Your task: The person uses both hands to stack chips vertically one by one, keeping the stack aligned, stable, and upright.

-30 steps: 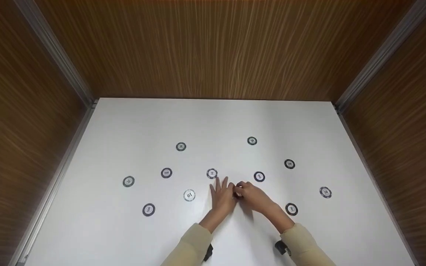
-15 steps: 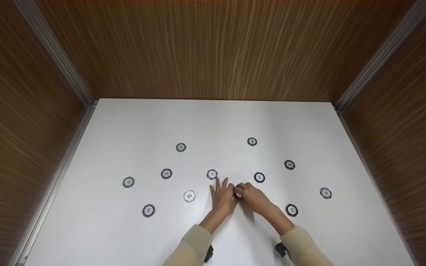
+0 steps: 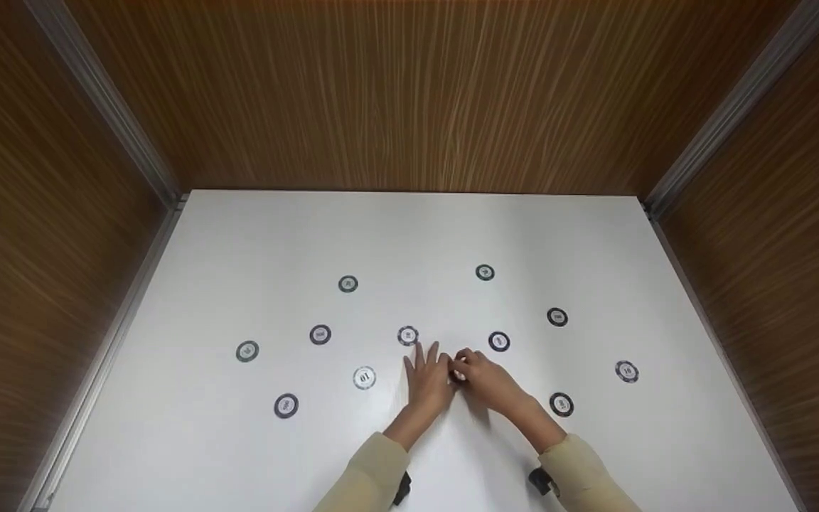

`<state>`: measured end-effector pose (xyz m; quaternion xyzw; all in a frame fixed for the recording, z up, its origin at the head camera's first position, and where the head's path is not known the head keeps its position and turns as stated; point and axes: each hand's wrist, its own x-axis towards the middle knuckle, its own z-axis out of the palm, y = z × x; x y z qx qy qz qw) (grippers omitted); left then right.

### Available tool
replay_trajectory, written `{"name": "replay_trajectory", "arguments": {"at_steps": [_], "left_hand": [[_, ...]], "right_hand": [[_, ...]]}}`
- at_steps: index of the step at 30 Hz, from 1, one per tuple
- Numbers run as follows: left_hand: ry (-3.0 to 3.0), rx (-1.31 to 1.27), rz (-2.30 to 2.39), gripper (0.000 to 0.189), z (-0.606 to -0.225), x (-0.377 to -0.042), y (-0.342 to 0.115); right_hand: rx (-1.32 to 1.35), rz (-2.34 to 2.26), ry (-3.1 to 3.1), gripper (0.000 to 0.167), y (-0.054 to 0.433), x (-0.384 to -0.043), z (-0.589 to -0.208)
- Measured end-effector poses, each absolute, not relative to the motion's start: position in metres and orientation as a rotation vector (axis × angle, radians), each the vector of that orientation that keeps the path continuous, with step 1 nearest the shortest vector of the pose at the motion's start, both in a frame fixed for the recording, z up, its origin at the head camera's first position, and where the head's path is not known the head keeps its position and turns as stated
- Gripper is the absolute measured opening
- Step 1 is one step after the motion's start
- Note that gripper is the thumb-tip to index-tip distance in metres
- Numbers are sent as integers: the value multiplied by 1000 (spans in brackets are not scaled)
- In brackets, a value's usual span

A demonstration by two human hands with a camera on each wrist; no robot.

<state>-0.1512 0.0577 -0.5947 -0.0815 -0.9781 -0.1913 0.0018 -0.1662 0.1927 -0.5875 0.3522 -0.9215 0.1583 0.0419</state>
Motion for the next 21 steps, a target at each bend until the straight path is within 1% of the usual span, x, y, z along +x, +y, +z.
{"name": "replay_trajectory", "arguments": {"at_steps": [7,16,21], "left_hand": [[-3073,-256,-613,38,-596,-151,58],[-3072,-258,-648,38,-596,-151,57],[-3042,-266,-630,40,-596,-151,57]], "right_hand": [[1073,500,-2826,28,192,-166,-589],[1084,491,-2812,26,193,-166,-588],[1072,492,-2831,30,193,-165,-588]]}}
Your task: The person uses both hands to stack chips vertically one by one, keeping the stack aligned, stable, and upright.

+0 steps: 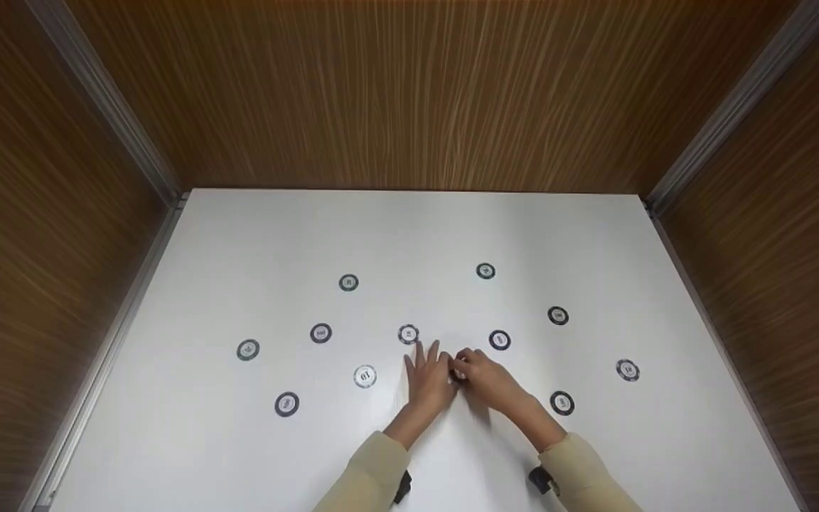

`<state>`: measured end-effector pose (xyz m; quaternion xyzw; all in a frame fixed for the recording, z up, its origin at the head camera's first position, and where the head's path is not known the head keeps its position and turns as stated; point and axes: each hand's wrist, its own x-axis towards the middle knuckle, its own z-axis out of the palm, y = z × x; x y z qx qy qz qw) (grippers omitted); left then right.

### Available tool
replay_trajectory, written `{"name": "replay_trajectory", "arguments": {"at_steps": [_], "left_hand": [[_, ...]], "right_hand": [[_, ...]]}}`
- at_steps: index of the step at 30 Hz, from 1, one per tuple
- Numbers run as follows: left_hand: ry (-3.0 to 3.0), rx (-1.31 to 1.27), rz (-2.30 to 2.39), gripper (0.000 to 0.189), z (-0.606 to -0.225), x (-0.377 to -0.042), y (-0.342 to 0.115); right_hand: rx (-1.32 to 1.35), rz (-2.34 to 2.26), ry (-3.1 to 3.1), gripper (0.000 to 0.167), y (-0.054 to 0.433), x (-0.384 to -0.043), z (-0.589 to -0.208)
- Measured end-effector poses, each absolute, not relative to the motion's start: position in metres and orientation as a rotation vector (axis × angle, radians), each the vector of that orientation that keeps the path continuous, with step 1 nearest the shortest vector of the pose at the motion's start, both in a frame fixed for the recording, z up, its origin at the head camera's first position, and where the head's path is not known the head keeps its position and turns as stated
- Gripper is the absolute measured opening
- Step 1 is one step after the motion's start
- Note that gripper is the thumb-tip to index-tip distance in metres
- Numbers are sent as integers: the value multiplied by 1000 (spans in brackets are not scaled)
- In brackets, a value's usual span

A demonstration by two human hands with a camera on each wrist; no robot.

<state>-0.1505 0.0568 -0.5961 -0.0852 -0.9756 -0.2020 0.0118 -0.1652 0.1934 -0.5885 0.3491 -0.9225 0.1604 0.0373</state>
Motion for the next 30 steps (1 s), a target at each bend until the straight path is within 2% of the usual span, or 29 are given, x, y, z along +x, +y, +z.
{"name": "replay_trajectory", "arguments": {"at_steps": [8,16,30], "left_hand": [[-3089,-256,-607,43,-595,-150,58],[-3085,-251,-610,38,-596,-152,60],[-2996,-301,-637,42,-601,-151,61]], "right_hand": [[1083,481,-2818,32,196,-165,-591],[1026,588,-2840,27,204,-166,-588],[729,568,-2937,32,235,-182,-578]]}}
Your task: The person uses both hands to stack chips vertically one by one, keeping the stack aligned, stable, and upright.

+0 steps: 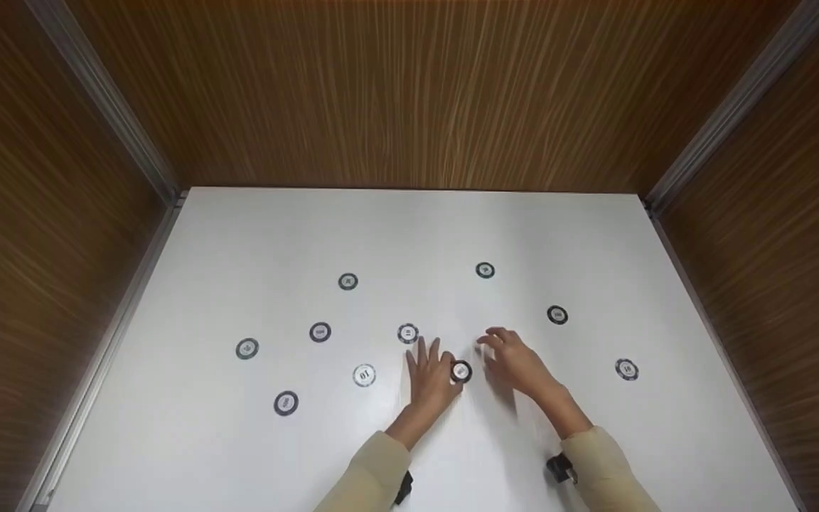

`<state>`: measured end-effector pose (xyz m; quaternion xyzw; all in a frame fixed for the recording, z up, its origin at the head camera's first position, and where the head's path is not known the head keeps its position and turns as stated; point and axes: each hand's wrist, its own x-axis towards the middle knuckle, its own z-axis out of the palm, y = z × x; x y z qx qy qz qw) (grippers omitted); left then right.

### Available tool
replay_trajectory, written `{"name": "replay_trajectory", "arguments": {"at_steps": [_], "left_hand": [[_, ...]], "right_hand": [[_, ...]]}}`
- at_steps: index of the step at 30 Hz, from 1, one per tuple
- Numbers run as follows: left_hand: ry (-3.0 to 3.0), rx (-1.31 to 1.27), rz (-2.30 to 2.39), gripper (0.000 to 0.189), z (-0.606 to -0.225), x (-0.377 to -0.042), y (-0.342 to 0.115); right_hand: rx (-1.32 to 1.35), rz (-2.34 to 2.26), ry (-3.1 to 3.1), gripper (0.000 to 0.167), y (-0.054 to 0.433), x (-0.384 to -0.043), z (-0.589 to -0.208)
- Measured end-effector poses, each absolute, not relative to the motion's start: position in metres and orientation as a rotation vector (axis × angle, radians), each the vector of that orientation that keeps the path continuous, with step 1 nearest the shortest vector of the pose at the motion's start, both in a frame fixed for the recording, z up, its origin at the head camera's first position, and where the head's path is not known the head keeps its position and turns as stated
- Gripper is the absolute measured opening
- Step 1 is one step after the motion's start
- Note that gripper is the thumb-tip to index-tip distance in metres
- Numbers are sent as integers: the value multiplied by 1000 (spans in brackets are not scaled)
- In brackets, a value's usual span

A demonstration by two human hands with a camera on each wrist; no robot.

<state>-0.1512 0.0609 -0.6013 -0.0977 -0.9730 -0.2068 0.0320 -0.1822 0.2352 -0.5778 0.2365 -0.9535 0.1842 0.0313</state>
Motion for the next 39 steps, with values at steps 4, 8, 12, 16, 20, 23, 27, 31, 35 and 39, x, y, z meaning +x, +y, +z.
{"name": "replay_trajectory", "arguments": {"at_steps": [4,8,12,16,20,23,27,31,35,39], "left_hand": [[-2979,-319,-616,44,-601,-152,62],[-2999,-307,-617,44,-601,-153,65],[-3020,-297,-650,44,-600,-154,67],[-3034,-311,-687,45,-600,-154,68],[-3040,-319,-700,45,-599,-154,68],[-3048,-321,-695,45,-600,-154,69],[-3053,-334,-705,43,-600,-154,69],[-3033,-353,-736,38,-601,-155,69],[-3000,-385,-783,37,-602,-157,69],[-2997,-405,-809,38,-601,-159,69]], "right_hand": [[648,550,-2966,31,239,-190,-575],[628,532,-2990,34,241,-195,-577],[626,476,-3042,36,241,-197,-582],[640,443,-3051,30,240,-198,-585],[665,442,-2999,27,241,-198,-587],[664,430,-2969,25,241,-198,-588],[660,409,-2938,23,241,-198,-589],[685,363,-2919,23,241,-198,-588],[687,371,-2924,24,240,-198,-587],[679,439,-2921,24,240,-199,-586]]}}
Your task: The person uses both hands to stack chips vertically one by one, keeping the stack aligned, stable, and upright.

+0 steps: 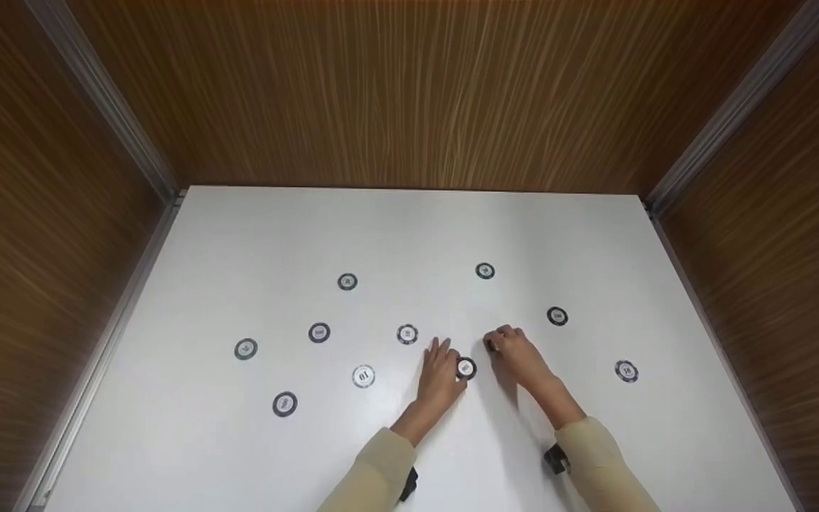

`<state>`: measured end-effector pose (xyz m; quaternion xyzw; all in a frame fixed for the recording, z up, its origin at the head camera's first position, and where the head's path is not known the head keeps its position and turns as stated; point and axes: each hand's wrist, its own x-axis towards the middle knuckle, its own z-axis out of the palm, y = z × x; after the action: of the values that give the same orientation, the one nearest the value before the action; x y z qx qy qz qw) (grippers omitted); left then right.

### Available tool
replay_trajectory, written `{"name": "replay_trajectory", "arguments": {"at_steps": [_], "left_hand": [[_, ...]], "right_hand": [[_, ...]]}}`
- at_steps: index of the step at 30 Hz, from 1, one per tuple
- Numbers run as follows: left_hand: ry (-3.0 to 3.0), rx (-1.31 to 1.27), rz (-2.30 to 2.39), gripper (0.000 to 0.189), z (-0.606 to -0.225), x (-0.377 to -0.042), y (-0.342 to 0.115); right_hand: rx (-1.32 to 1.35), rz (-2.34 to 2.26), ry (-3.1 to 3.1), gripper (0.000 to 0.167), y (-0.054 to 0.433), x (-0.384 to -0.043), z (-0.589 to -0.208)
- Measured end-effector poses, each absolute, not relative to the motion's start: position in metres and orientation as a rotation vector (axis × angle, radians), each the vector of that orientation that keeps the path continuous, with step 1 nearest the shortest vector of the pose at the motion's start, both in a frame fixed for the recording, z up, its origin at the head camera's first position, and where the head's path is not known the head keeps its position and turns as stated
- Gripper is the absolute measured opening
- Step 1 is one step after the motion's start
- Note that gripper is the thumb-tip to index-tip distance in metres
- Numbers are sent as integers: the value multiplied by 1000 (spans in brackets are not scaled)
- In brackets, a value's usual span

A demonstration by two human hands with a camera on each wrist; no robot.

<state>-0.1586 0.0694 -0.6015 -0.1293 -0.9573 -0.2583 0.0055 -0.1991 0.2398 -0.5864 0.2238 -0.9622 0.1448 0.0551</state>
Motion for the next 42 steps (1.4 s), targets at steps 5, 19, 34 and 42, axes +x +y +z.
{"name": "replay_trajectory", "arguments": {"at_steps": [5,19,34,42], "left_hand": [[-3012,-411,-828,37,-601,-161,70],[-2988,-427,-998,37,-602,-168,73],[-2978,-416,-965,40,-603,-174,79],[-2963,-433,-950,37,-605,-177,80]], "right_hand": [[689,511,-2926,23,239,-201,-585],[781,566,-2894,16,238,-204,-577],[772,622,-2907,13,237,-204,-570],[776,611,-2887,14,236,-205,-568]]}}
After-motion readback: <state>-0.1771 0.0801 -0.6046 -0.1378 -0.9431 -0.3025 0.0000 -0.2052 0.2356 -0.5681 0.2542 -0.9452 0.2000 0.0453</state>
